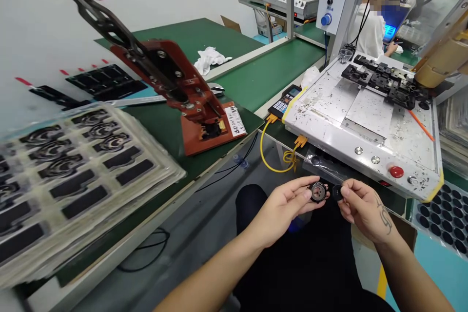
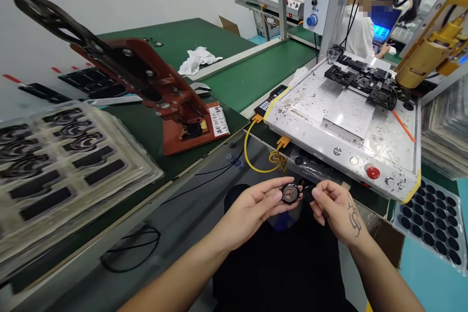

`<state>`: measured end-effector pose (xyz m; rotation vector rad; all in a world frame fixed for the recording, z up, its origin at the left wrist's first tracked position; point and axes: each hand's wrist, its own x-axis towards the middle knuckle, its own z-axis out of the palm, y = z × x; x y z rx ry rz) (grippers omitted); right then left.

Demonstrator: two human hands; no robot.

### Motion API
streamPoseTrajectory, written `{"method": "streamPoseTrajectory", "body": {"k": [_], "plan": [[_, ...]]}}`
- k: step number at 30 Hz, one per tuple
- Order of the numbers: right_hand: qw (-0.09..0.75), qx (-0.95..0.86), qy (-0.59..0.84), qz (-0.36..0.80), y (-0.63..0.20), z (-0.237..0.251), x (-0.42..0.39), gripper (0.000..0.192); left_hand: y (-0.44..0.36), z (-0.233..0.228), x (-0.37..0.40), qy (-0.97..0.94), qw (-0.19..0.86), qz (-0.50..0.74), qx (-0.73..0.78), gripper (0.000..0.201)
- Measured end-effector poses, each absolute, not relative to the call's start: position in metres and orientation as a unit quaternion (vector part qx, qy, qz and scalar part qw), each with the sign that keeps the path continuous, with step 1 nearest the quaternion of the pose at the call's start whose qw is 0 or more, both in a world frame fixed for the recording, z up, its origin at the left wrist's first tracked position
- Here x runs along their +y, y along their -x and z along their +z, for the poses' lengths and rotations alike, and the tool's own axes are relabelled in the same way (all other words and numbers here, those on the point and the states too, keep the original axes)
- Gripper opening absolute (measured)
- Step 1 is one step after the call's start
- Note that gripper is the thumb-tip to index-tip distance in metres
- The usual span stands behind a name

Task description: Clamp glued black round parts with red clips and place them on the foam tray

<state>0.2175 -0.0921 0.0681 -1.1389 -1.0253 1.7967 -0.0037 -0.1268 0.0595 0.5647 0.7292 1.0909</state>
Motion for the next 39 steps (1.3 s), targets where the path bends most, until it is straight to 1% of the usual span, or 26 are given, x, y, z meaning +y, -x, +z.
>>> {"method": "streamPoseTrajectory", "body": {"k": [4,7,11,14,18,22,39], "plan": [[0.349,-0.424,0.436,0.713,-0.217,0.069,-0.092,0.043,0.005,0.061,-0.129,-0.262,0.758,0.496,0.333,0.044],[0.337,-0.458,0.437,0.697,-0.218,0.066,-0.091,0.040,0.006,0.062,-0.130,-0.263,0.757,0.495,0.335,0.043],[0.352,-0.522,0.442,0.639,-0.218,0.067,-0.088,0.033,0.006,0.063,-0.130,-0.265,0.755,0.498,0.333,0.043],[0.368,-0.597,0.427,0.570,-0.213,0.074,-0.087,0.031,0.005,0.065,-0.130,-0.272,0.752,0.501,0.331,0.043],[0.346,-0.652,0.435,0.516,-0.206,0.077,-0.088,0.030,0.004,0.065,-0.129,-0.287,0.740,0.501,0.346,0.043],[0.340,-0.662,0.433,0.508,-0.202,0.072,-0.091,0.026,0.004,0.065,-0.130,-0.294,0.738,0.497,0.350,0.045],[0.346,-0.664,0.440,0.495,-0.201,0.072,-0.093,0.024,-0.003,0.066,-0.134,-0.325,0.715,0.505,0.358,0.046]]}}
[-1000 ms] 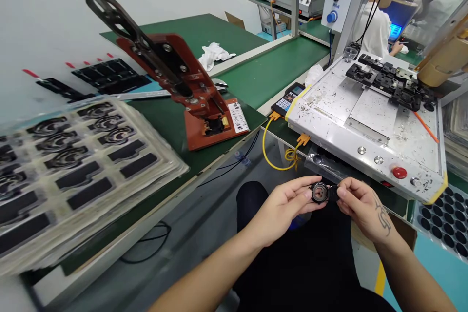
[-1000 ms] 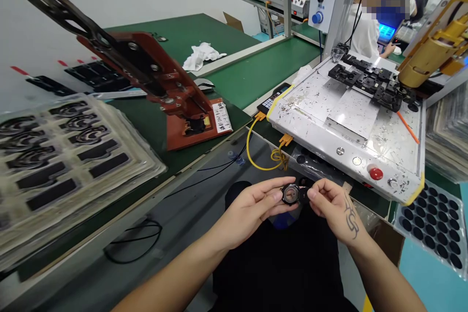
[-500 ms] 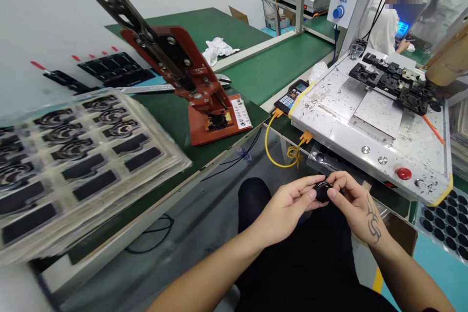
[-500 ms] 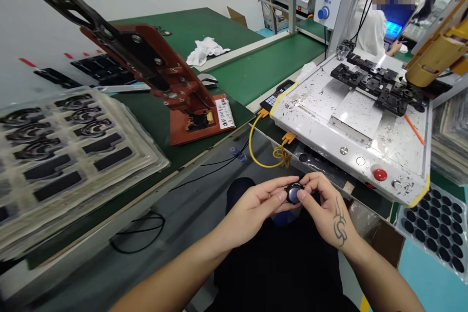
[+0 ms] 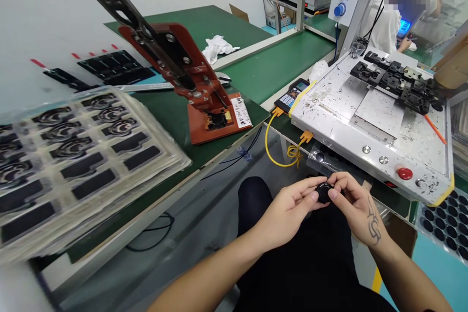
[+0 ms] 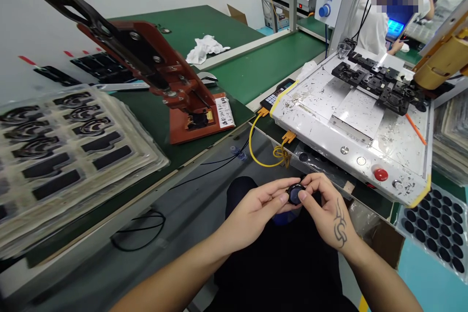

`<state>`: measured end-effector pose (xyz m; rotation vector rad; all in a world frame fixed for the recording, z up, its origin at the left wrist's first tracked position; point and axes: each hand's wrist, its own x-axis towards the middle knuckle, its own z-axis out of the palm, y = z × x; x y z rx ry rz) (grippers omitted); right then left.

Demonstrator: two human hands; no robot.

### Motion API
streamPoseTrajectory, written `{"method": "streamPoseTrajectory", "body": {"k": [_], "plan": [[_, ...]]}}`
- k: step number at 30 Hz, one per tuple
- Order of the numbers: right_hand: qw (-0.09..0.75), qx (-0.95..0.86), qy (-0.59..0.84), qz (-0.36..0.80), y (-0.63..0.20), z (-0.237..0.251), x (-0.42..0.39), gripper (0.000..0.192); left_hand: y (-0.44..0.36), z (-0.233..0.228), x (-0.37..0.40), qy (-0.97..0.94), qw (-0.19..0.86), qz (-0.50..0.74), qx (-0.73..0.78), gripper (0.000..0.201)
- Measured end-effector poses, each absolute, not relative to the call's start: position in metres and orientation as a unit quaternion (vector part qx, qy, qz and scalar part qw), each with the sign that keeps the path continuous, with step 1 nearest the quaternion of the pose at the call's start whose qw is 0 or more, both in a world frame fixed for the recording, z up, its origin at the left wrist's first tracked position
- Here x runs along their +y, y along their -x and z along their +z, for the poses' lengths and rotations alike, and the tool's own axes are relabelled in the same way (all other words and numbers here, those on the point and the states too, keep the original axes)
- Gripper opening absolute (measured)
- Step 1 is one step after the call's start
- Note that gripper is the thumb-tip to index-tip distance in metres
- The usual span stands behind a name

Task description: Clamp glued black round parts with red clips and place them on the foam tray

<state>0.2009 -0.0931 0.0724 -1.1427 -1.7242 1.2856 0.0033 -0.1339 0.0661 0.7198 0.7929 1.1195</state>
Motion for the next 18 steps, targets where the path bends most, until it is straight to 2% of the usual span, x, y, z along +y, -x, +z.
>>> {"method": "streamPoseTrajectory", "body": {"k": [14,18], "plan": [[0.349,-0.677,0.438,0.478,-0.1991,0.0741,-0.0948,0.022,-0.0095,0.0677,-0.1376,-0.374,0.677,0.484,0.409,0.044],[0.366,-0.702,0.438,0.425,-0.1964,0.0715,-0.0992,0.019,-0.0135,0.0658,-0.1428,-0.413,0.632,0.495,0.430,0.039]]}}
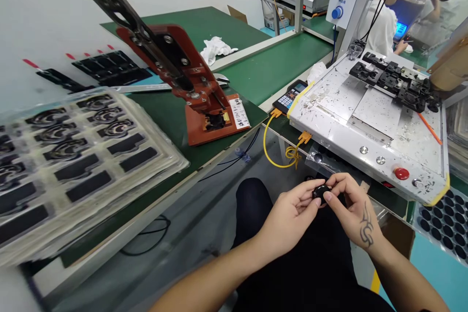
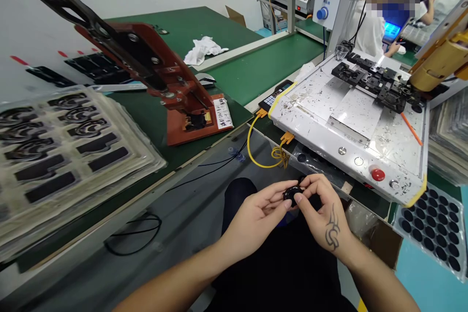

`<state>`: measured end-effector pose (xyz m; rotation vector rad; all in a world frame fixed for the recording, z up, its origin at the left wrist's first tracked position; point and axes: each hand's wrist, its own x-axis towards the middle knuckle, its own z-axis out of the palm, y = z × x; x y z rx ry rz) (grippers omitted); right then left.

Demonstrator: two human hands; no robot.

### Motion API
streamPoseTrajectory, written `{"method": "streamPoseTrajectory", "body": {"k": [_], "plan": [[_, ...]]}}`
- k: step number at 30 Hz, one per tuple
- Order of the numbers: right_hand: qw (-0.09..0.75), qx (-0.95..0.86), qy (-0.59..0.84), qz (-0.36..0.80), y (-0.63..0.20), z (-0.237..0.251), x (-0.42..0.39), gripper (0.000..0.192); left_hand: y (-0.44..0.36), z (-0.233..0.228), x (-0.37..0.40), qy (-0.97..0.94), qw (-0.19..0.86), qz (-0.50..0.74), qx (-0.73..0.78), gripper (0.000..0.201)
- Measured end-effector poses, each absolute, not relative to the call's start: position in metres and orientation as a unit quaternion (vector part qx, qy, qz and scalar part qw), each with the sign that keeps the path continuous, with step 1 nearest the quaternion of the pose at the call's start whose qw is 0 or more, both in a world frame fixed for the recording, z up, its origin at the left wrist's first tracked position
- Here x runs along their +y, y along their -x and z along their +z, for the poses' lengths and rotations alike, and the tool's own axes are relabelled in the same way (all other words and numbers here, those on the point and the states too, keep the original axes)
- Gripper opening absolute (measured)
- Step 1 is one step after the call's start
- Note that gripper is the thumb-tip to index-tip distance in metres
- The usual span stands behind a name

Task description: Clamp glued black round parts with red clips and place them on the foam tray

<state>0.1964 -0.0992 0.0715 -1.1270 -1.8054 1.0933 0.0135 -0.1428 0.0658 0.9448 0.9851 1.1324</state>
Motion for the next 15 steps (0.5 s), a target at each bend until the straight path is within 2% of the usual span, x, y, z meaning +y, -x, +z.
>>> {"method": "streamPoseTrajectory", "body": {"k": [5,8,11,15], "plan": [[0.379,-0.742,0.443,0.330,-0.195,0.066,-0.098,0.022,-0.011,0.060,-0.145,-0.480,0.549,0.503,0.464,0.038],[0.354,-0.760,0.433,0.332,-0.195,0.064,-0.093,0.012,-0.003,0.059,-0.144,-0.544,0.510,0.474,0.468,0.047],[0.333,-0.804,0.370,0.325,-0.193,0.067,-0.088,0.018,0.008,0.062,-0.143,-0.607,0.470,0.428,0.478,0.056],[0.374,-0.787,0.347,0.346,-0.186,0.076,-0.084,0.008,0.017,0.070,-0.141,-0.579,0.489,0.460,0.463,0.059]]}}
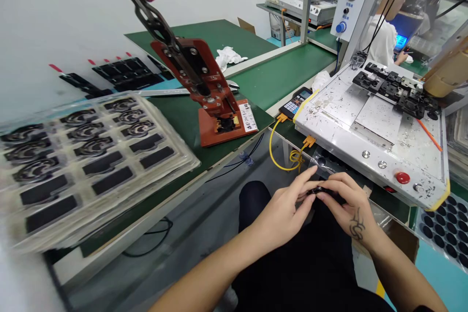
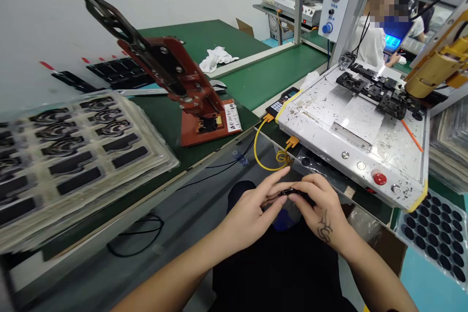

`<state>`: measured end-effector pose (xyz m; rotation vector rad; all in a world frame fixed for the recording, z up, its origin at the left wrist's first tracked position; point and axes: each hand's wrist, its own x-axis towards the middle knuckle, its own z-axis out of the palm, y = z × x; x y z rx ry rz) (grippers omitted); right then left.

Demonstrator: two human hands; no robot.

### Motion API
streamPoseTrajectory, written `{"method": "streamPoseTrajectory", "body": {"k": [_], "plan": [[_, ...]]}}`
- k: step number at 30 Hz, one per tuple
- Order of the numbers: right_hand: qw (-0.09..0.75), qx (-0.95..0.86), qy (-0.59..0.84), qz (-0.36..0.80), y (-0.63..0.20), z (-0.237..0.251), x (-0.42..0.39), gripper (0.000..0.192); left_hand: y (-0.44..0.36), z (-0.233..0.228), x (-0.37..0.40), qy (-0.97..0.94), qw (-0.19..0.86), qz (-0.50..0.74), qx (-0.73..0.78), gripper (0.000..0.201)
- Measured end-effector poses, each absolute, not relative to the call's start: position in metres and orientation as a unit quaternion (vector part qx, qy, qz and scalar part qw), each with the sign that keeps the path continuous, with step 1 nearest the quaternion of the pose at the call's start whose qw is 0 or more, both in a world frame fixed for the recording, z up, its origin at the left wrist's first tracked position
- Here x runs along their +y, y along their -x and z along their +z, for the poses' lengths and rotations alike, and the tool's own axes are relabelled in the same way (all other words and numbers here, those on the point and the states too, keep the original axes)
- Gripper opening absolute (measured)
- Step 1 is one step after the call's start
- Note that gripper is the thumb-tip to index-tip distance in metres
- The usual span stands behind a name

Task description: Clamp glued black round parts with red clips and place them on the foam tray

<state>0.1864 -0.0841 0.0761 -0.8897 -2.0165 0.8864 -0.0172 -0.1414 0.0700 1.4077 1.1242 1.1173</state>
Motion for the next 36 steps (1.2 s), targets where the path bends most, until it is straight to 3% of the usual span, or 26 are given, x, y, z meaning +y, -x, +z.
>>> {"method": "streamPoseTrajectory", "body": {"k": [1,3,6,8,22,36], "plan": [[0.381,-0.760,0.361,0.383,-0.184,0.077,-0.083,0.003,0.018,0.072,-0.141,-0.546,0.507,0.487,0.455,0.060],[0.389,-0.678,0.388,0.489,-0.179,0.077,-0.082,0.012,0.017,0.074,-0.140,-0.475,0.529,0.536,0.454,0.058],[0.381,-0.557,0.398,0.621,-0.170,0.070,-0.081,0.026,0.013,0.075,-0.140,-0.409,0.550,0.557,0.470,0.034],[0.372,-0.531,0.401,0.647,-0.165,0.065,-0.082,0.031,0.011,0.075,-0.140,-0.389,0.563,0.556,0.472,0.021],[0.399,-0.587,0.389,0.588,-0.157,0.073,-0.089,0.026,0.016,0.084,-0.149,-0.438,0.497,0.544,0.515,0.015],[0.369,-0.632,0.361,0.578,-0.132,0.074,-0.081,0.027,0.032,0.085,-0.158,-0.422,0.460,0.570,0.534,0.018]]}}
